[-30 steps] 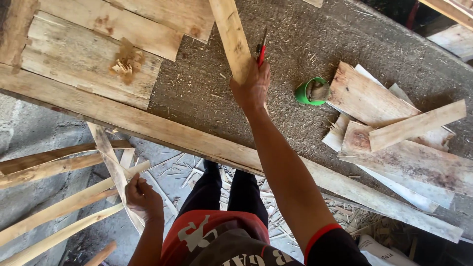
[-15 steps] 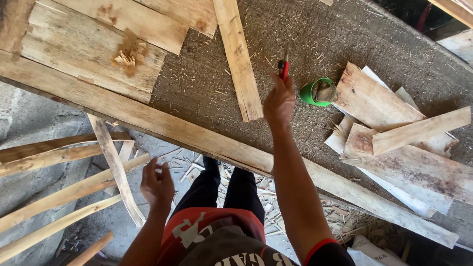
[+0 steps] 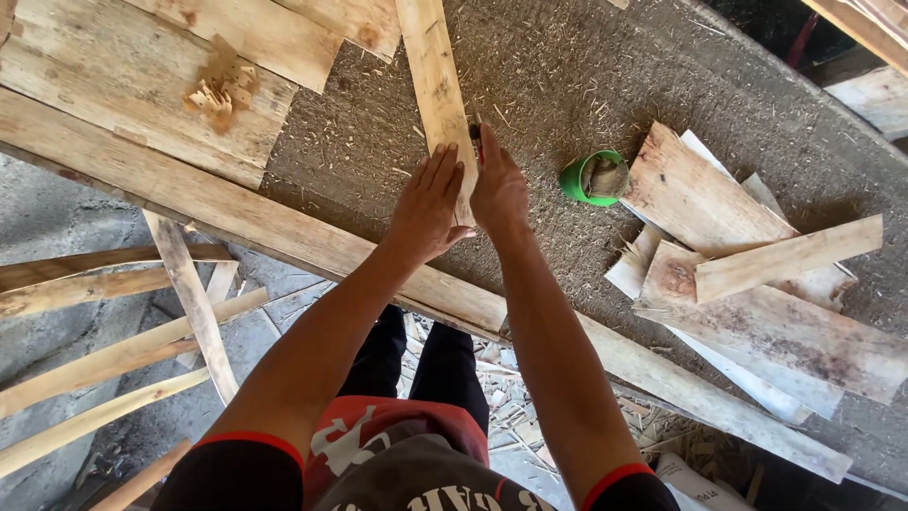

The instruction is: Measure and sort thin wood strips in a workshop.

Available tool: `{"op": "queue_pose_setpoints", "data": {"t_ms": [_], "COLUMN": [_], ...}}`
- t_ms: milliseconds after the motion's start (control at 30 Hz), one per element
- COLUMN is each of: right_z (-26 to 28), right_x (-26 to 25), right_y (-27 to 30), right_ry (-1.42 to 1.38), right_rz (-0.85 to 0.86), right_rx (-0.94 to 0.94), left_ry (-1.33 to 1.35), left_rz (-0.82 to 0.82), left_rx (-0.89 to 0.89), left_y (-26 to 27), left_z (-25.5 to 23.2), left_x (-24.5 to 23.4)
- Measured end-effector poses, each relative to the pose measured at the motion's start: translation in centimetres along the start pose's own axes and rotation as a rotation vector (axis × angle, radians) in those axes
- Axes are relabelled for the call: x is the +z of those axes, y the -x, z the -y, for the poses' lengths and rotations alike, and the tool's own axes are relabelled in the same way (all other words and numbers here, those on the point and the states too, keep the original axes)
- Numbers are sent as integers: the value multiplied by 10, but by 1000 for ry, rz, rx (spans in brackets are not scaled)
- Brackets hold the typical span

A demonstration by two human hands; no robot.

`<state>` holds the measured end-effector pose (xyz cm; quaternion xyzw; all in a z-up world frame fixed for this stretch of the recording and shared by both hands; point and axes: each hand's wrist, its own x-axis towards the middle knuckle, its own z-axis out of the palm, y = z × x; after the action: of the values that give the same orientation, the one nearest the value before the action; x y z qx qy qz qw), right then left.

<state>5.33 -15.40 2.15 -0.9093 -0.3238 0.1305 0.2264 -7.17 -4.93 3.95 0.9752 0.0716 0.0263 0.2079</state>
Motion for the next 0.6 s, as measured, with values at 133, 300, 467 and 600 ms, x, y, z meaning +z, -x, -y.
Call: {"op": "queue_pose_setpoints", "data": {"t_ms": [133, 300, 467, 600], "right_z": [1, 9, 13, 15], "right_x": [3, -1, -3, -4], "right_y": [-16, -24, -22, -18], "right_ry": [20, 74, 45, 55], "right_rz": [48, 125, 121, 180], "right_rx": [23, 29, 43, 110], "left_ry": [13, 22, 20, -55], "left_rz": [28, -1, 42, 113], "left_rx": [19, 17, 8, 6], "left_y": [1, 1, -2, -4], "left_z": [7, 10, 9, 11], "left_x": [22, 26, 27, 31]}}
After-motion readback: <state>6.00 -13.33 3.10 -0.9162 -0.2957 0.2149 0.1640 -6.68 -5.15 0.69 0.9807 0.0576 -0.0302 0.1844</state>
